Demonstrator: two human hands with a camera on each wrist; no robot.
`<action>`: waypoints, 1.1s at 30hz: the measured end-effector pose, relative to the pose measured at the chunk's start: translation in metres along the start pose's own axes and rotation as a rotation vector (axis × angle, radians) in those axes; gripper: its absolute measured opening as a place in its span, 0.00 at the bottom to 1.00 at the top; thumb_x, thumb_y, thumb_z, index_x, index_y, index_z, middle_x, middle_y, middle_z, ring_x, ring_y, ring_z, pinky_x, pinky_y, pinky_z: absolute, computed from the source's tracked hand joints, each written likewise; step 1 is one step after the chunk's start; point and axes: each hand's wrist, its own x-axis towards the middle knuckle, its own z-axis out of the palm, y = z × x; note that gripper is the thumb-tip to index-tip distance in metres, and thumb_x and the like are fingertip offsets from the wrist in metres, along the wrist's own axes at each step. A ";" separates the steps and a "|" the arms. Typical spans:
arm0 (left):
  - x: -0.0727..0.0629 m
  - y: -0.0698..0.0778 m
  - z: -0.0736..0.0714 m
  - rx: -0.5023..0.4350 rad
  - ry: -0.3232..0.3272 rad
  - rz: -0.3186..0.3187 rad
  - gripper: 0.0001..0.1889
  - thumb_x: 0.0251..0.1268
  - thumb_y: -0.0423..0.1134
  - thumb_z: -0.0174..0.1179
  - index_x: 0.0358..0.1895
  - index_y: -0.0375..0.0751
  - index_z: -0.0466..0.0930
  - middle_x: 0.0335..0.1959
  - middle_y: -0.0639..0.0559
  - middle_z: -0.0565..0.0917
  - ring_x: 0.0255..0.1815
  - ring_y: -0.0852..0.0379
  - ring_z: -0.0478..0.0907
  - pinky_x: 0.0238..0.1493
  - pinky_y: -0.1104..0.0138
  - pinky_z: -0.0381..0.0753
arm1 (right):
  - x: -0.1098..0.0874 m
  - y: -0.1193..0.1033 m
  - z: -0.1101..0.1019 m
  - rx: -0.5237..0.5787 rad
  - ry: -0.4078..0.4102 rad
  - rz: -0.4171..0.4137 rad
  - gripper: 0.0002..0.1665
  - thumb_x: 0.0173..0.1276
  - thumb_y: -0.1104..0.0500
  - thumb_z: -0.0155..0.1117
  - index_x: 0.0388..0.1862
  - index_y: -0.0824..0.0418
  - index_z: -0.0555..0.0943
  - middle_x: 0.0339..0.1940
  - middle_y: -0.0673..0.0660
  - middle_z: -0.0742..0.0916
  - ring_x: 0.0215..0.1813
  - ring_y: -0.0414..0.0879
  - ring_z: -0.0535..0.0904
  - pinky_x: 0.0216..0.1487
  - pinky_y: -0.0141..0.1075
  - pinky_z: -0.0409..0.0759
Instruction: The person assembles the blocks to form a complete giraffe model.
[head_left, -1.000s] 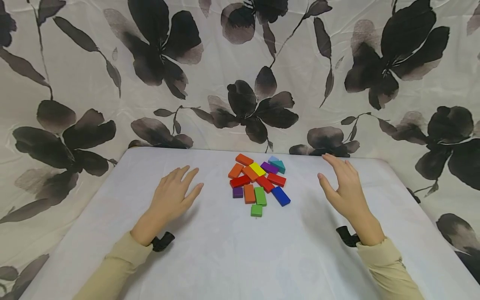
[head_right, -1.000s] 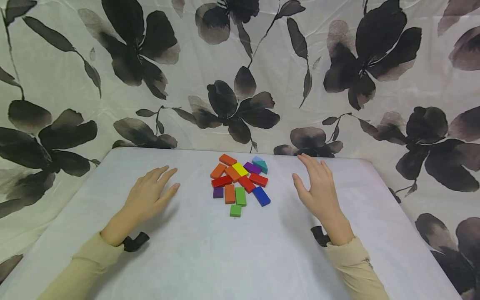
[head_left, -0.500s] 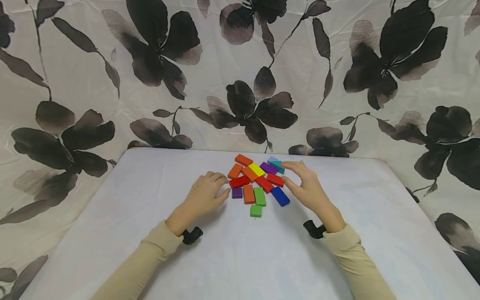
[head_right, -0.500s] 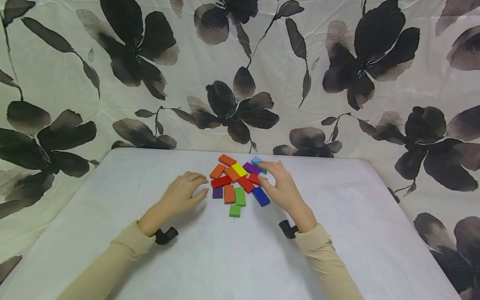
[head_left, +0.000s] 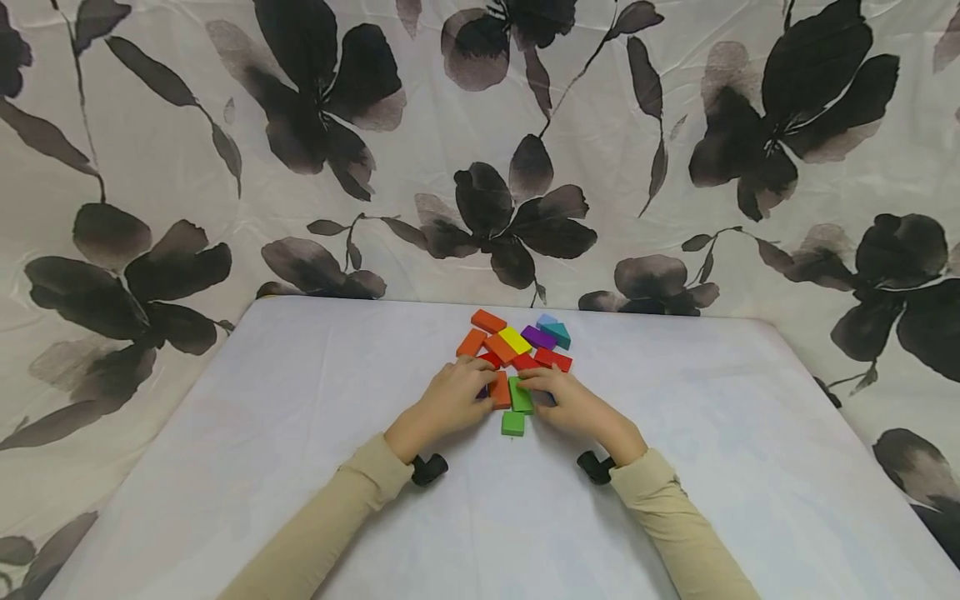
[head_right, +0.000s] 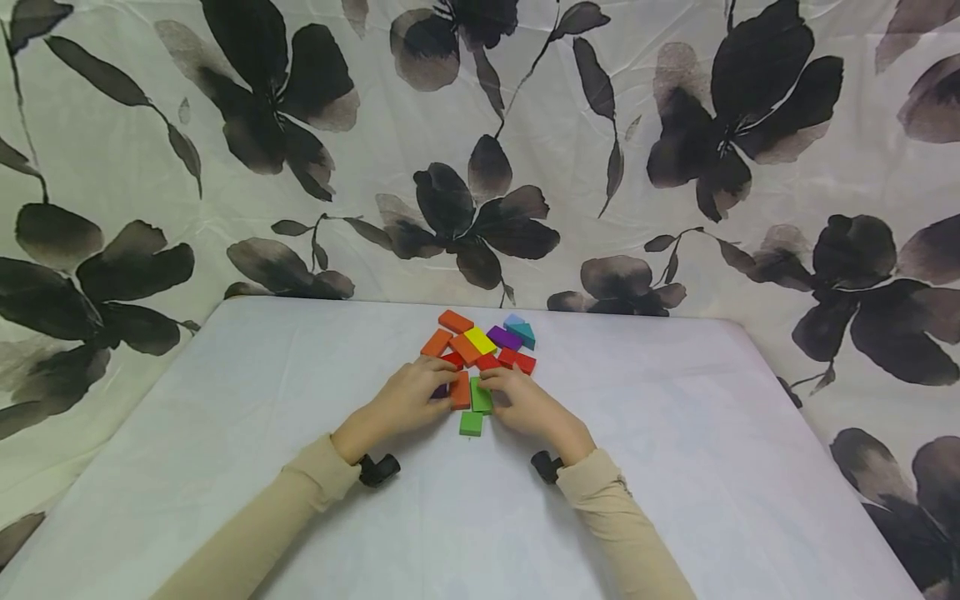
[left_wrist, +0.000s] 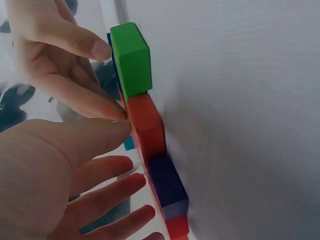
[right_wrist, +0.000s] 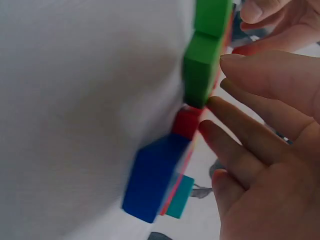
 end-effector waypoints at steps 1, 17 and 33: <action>0.001 0.000 0.002 0.001 -0.003 -0.003 0.20 0.65 0.40 0.65 0.59 0.38 0.82 0.59 0.43 0.80 0.63 0.42 0.72 0.59 0.47 0.73 | -0.001 0.000 0.001 -0.006 -0.010 -0.002 0.25 0.65 0.72 0.59 0.62 0.70 0.78 0.69 0.64 0.75 0.72 0.61 0.65 0.69 0.55 0.65; 0.009 0.002 0.011 -0.037 0.014 -0.006 0.26 0.57 0.39 0.73 0.59 0.35 0.80 0.56 0.42 0.82 0.65 0.42 0.70 0.65 0.50 0.69 | -0.001 0.000 0.008 0.028 0.022 0.034 0.22 0.65 0.70 0.65 0.59 0.70 0.80 0.70 0.62 0.74 0.73 0.61 0.64 0.69 0.56 0.65; 0.003 0.005 -0.014 -0.346 0.018 -0.031 0.28 0.52 0.36 0.76 0.58 0.30 0.81 0.55 0.44 0.80 0.57 0.48 0.76 0.61 0.58 0.76 | -0.001 -0.001 0.008 0.050 0.023 0.036 0.22 0.66 0.68 0.66 0.59 0.70 0.80 0.69 0.63 0.74 0.72 0.62 0.64 0.68 0.57 0.66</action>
